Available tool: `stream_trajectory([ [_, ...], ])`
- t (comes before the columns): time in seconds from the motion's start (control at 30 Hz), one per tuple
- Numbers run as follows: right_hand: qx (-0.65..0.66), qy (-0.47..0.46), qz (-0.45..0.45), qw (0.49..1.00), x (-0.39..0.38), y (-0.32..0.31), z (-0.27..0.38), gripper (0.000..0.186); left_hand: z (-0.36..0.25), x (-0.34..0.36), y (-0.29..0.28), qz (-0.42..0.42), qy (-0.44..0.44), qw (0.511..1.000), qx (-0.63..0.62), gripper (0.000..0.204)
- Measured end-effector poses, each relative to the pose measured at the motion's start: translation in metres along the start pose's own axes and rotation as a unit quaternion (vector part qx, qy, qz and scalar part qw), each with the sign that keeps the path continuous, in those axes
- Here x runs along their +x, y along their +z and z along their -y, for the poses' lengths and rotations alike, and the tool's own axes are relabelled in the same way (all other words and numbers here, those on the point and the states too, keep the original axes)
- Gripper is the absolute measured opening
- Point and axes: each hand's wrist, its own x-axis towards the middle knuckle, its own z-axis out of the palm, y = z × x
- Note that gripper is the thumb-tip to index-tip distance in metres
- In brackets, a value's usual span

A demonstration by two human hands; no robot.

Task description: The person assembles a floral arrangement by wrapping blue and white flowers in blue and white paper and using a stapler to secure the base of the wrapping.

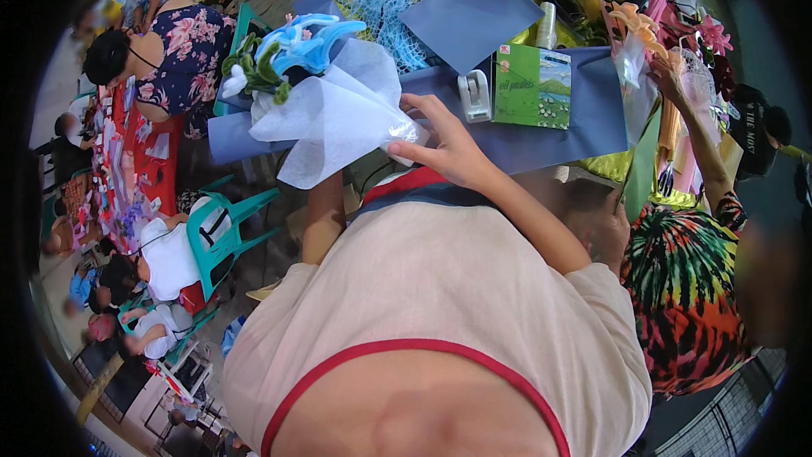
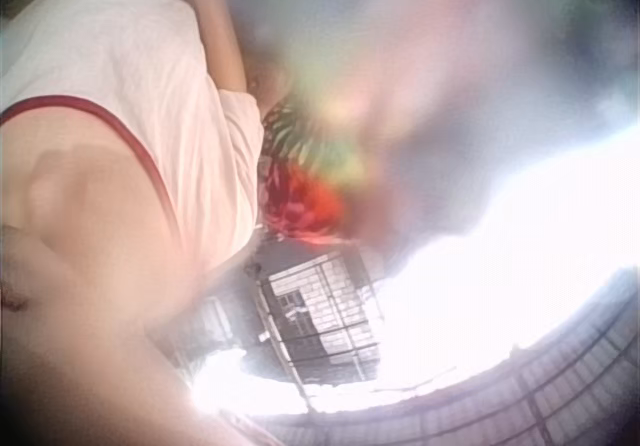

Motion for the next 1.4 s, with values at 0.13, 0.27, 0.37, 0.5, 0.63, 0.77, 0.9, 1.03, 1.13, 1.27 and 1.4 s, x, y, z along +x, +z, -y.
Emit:
stream_trajectory([
  [0.13, -0.056, -0.028, -0.008, 0.998, 0.002, 0.005, 0.020, 0.061, 0.005, -0.008, -0.003, -0.009, -0.015, 0.999, -0.047, 0.069],
  [0.27, -0.172, -0.021, -0.040, 0.984, 0.004, 0.009, 0.030, 0.056, 0.010, 0.003, -0.007, -0.015, -0.011, 0.999, -0.051, 0.069],
  [0.37, -0.178, -0.012, -0.076, 0.981, 0.005, 0.015, 0.022, 0.049, 0.012, 0.011, -0.007, -0.017, -0.011, 0.999, -0.047, 0.069],
  [0.5, -0.188, -0.017, -0.112, 0.976, 0.006, 0.023, 0.004, 0.045, 0.014, 0.019, -0.007, -0.012, -0.012, 0.999, -0.046, 0.069],
  [0.63, -0.184, 0.011, -0.084, 0.979, 0.008, 0.025, 0.009, 0.045, 0.018, 0.018, -0.010, -0.003, -0.012, 0.999, -0.039, 0.069],
  [0.77, -0.191, 0.010, -0.071, 0.979, 0.010, 0.024, 0.005, 0.049, 0.018, 0.017, -0.012, 0.006, -0.016, 0.999, -0.038, 0.069],
  [0.9, -0.209, -0.008, -0.048, 0.977, 0.010, 0.022, 0.002, 0.059, 0.014, 0.012, -0.013, 0.009, -0.023, 0.999, -0.045, 0.069],
  [1.03, -0.285, -0.090, -0.037, 0.954, 0.010, 0.023, 0.006, 0.063, 0.013, 0.008, -0.013, 0.012, -0.032, 0.998, -0.048, 0.069],
  [1.13, -0.271, -0.041, -0.042, 0.961, 0.014, 0.022, 0.006, 0.065, 0.014, 0.007, -0.013, 0.015, -0.034, 0.998, -0.045, 0.069],
  [1.27, -0.270, -0.035, -0.039, 0.961, 0.017, 0.019, 0.000, 0.063, 0.015, 0.008, -0.013, 0.019, -0.036, 0.999, -0.028, 0.069],
  [1.4, -0.226, -0.024, -0.045, 0.973, 0.021, 0.018, -0.010, 0.062, 0.019, 0.010, -0.006, 0.010, -0.042, 0.998, -0.042, 0.069],
])
